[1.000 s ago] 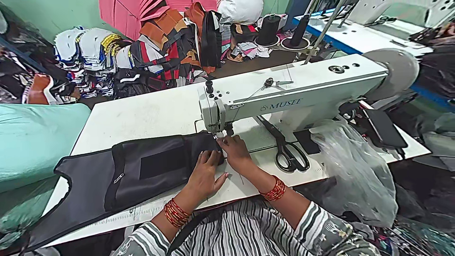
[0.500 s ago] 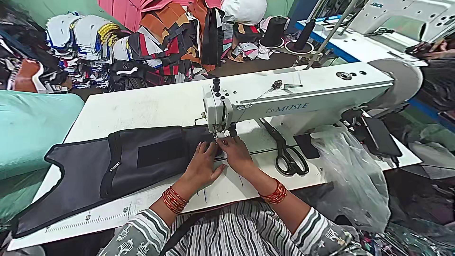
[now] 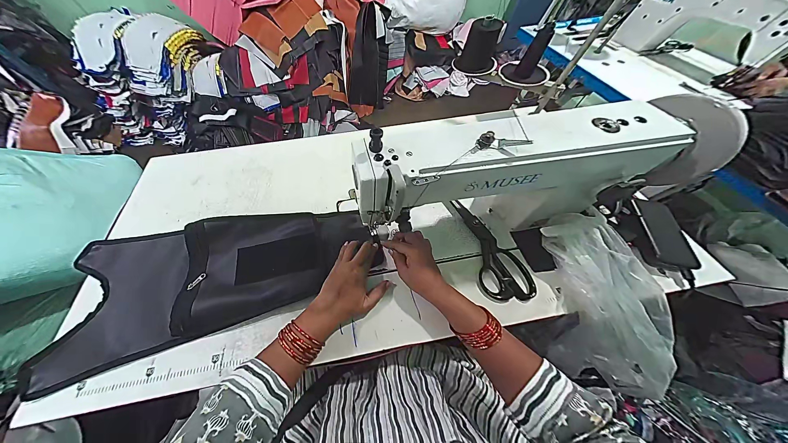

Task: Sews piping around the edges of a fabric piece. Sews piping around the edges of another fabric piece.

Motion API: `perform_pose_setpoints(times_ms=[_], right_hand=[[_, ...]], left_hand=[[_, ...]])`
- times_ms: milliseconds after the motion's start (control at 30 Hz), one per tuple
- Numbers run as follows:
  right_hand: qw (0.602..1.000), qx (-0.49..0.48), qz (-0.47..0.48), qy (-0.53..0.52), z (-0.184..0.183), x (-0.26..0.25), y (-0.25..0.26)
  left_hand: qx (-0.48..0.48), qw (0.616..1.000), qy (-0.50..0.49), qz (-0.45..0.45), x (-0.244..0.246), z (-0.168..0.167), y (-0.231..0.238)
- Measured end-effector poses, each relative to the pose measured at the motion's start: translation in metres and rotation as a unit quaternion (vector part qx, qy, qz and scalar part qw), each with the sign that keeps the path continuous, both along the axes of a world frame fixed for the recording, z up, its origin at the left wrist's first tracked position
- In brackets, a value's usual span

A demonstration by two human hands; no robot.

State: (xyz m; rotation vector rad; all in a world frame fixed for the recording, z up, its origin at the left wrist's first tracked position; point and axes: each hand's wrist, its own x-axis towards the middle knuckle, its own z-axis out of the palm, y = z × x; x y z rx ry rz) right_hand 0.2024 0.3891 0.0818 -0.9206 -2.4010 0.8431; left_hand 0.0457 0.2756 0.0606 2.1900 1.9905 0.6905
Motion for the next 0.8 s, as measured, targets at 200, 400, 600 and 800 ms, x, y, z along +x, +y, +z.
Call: perform_pose_setpoints(times_ms=[200, 400, 600, 800], right_hand=[[0.997, 0.054, 0.053, -0.021, -0.002, 0.002, -0.001], [0.99, 0.075, 0.056, -0.108, 0.006, -0.005, -0.004], [0.977, 0.011, 0.053, -0.209, 0.021, -0.016, 0.002], [0.975, 0.032, 0.046, -0.214, 0.019, -0.015, -0.002]], left_hand=[[0.009, 1.0, 0.007, -0.004, -0.001, 0.0, 0.0], [0.03, 0.999, 0.007, -0.012, -0.009, -0.004, 0.008], [0.008, 1.0, 0.002, -0.016, -0.017, 0.0, 0.017], [-0.004, 1.0, 0.001, -0.024, -0.022, 0.002, 0.021]])
